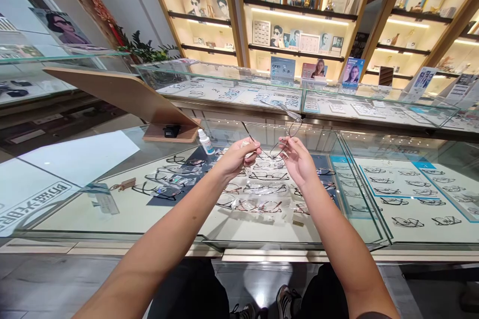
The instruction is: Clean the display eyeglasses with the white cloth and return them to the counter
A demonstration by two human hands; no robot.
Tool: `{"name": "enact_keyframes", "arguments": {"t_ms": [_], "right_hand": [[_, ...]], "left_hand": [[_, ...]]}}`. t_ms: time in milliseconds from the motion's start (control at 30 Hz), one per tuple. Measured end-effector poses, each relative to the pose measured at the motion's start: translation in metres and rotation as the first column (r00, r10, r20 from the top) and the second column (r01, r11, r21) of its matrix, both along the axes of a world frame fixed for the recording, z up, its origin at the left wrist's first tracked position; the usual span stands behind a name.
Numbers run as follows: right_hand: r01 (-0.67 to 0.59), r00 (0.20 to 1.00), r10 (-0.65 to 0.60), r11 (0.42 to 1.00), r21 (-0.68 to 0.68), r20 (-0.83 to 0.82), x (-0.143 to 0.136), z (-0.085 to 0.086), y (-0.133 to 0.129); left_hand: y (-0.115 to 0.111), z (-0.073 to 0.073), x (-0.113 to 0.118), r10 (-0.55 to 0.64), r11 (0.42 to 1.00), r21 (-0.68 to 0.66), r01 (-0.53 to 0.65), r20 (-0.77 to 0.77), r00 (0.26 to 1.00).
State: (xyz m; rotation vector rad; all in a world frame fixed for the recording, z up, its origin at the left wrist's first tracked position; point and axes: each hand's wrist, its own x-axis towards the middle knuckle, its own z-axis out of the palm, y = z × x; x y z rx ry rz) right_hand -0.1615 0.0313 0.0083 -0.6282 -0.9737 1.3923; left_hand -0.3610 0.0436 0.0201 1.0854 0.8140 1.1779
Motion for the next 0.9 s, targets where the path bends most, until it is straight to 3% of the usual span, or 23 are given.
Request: {"name": "enact_keyframes", "arguments": {"t_ms": [267, 333, 367, 400, 467, 533, 600, 667, 733, 833, 900], "right_hand": [[0.004, 1.0, -0.003, 1.0, 0.018, -0.027, 0.009, 0.003, 0.001], [0.025, 1.0, -0.024, 0.999, 0.037, -0.01, 0.016, 0.005, 0.002], [0.035, 0.999, -0.035, 0.998, 0.045, -0.009, 0.02, 0.006, 0.003], [0.044, 0.999, -0.044, 0.998, 0.053, -0.013, 0.024, 0.007, 0.004], [0.062, 0.998, -0.06, 0.996, 0.057, -0.034, 0.03, 0.009, 0.006], [0.081, 0.994, -0.077, 0.996, 0.043, -0.08, 0.032, 0.011, 0.007], [0.096, 0.988, -0.092, 0.995, 0.027, -0.126, 0.033, 0.014, 0.007], [0.085, 0.985, -0.079, 0.996, 0.035, -0.151, 0.032, 0.016, 0.006], [0.04, 0.987, -0.029, 0.997, 0.066, -0.158, 0.032, 0.017, 0.005], [-0.041, 0.988, 0.057, 0.993, 0.11, -0.145, 0.033, 0.016, 0.005], [-0.063, 0.988, 0.078, 0.991, 0.115, -0.135, 0.032, 0.015, 0.005]], "left_hand": [[0.001, 0.0, -0.001, -0.013, 1.0, 0.016, 0.014, -0.054, 0.998], [0.005, 0.0, -0.007, 0.095, 0.995, 0.034, -0.092, -0.098, 0.991], [0.009, 0.001, -0.012, 0.218, 0.975, 0.065, -0.211, -0.136, 0.966], [0.012, 0.001, -0.018, 0.376, 0.926, 0.123, -0.358, -0.184, 0.908], [0.019, 0.002, -0.035, 0.672, 0.739, 0.31, -0.598, -0.297, 0.678], [0.025, 0.004, -0.055, 0.826, 0.561, 0.488, -0.669, -0.386, 0.411], [0.029, 0.004, -0.072, 0.849, 0.493, 0.557, -0.668, -0.476, 0.23], [0.032, 0.004, -0.084, 0.792, 0.501, 0.526, -0.687, -0.6, 0.117], [0.035, 0.004, -0.09, 0.674, 0.559, 0.452, -0.695, -0.736, 0.063], [0.04, 0.001, -0.095, 0.488, 0.667, 0.323, -0.671, -0.87, 0.067], [0.045, -0.003, -0.097, 0.421, 0.707, 0.283, -0.648, -0.905, 0.065]]}}
